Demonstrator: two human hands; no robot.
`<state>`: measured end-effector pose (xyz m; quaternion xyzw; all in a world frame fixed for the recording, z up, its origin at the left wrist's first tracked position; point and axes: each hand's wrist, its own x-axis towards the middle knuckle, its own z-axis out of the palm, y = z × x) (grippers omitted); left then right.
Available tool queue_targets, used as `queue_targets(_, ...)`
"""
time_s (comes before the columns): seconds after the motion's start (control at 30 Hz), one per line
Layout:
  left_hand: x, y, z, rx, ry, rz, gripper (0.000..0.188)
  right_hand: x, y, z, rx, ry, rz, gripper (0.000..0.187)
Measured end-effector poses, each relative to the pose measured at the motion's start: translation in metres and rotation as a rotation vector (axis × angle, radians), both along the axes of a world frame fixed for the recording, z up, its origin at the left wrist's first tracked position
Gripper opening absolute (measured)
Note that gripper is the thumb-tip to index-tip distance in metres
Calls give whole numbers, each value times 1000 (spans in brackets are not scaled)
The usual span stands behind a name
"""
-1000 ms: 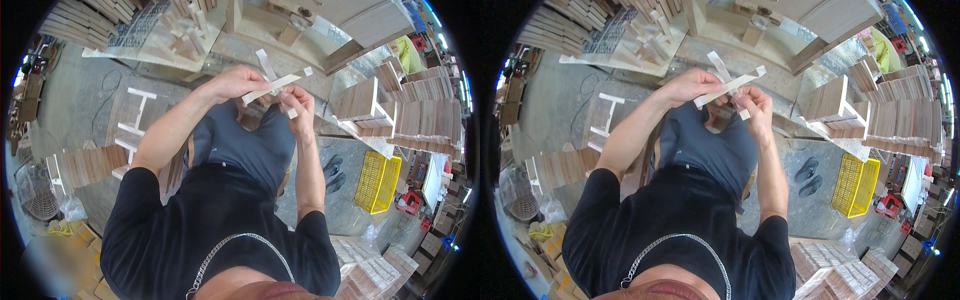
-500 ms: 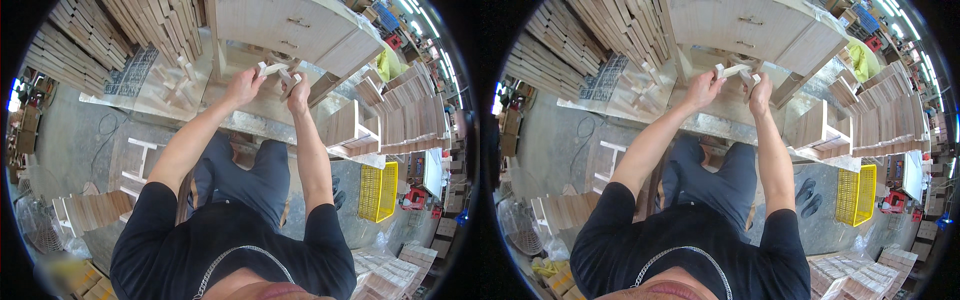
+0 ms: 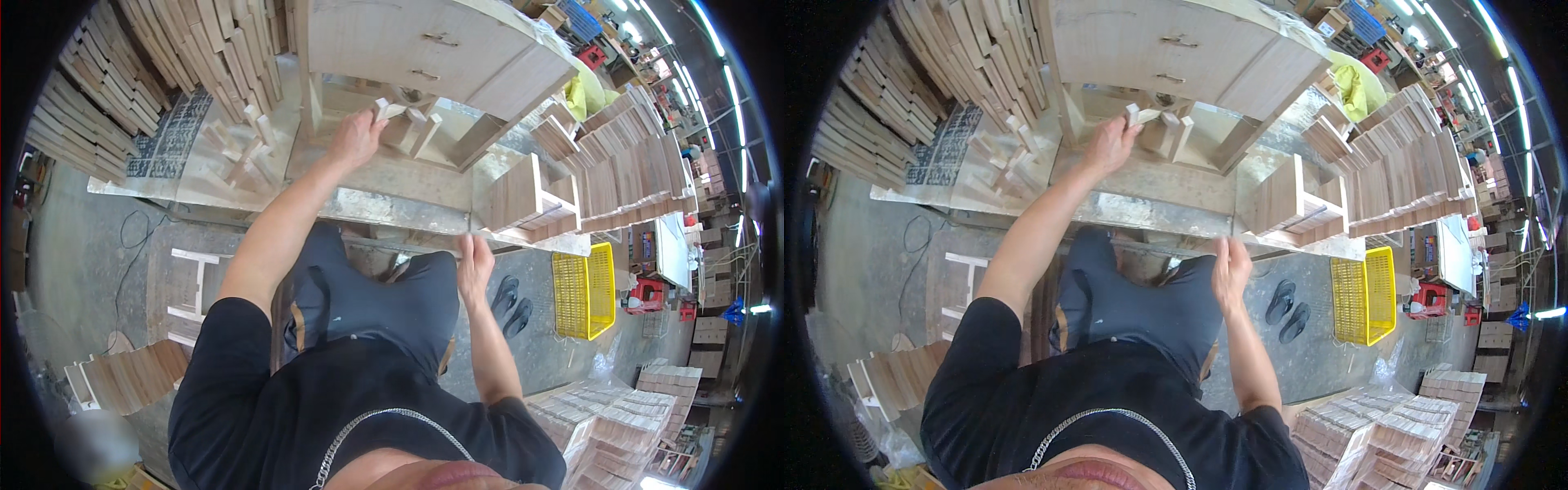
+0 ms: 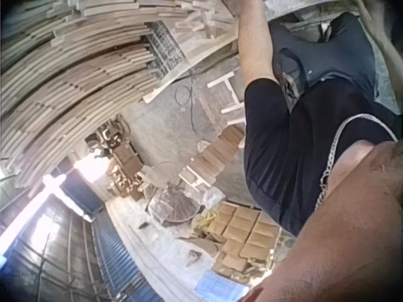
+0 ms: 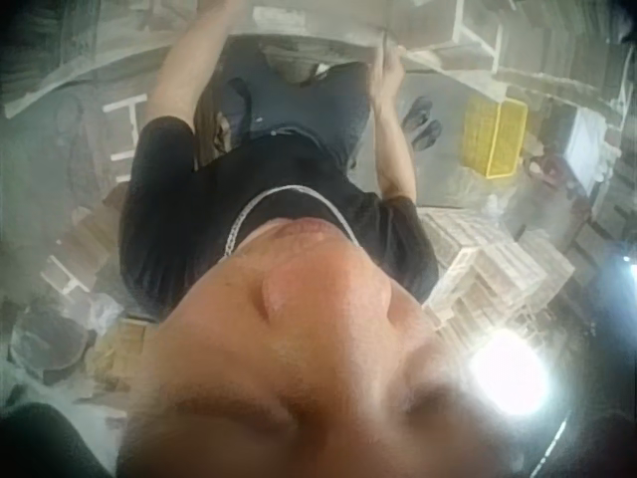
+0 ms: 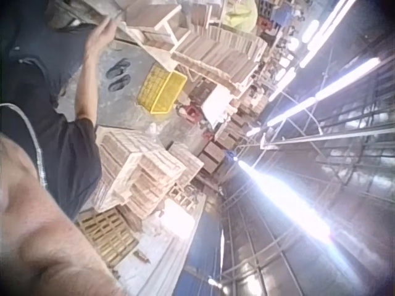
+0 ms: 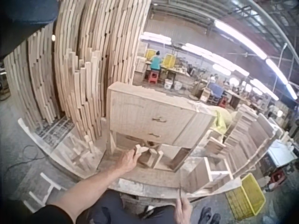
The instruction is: Assembling small wooden furniture components into 'H' shapes and stacking them onto a large pallet.
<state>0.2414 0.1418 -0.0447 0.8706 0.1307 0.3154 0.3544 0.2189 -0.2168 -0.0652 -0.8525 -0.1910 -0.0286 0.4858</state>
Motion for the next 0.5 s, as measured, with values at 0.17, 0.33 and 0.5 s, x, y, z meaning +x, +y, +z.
queue_targets(0.17,-9,11,-4,-38,48,-24,32,-26,-49,-9,64,71,-44,27)
queue_targets(0.33,-7,13,-1,-7,75,-31,32,-39,-32,27,88,38,29,23)
queue_targets(0.5,4,17,3,-92,122,-55,32,-65,-41,33,85,-22,133,20)
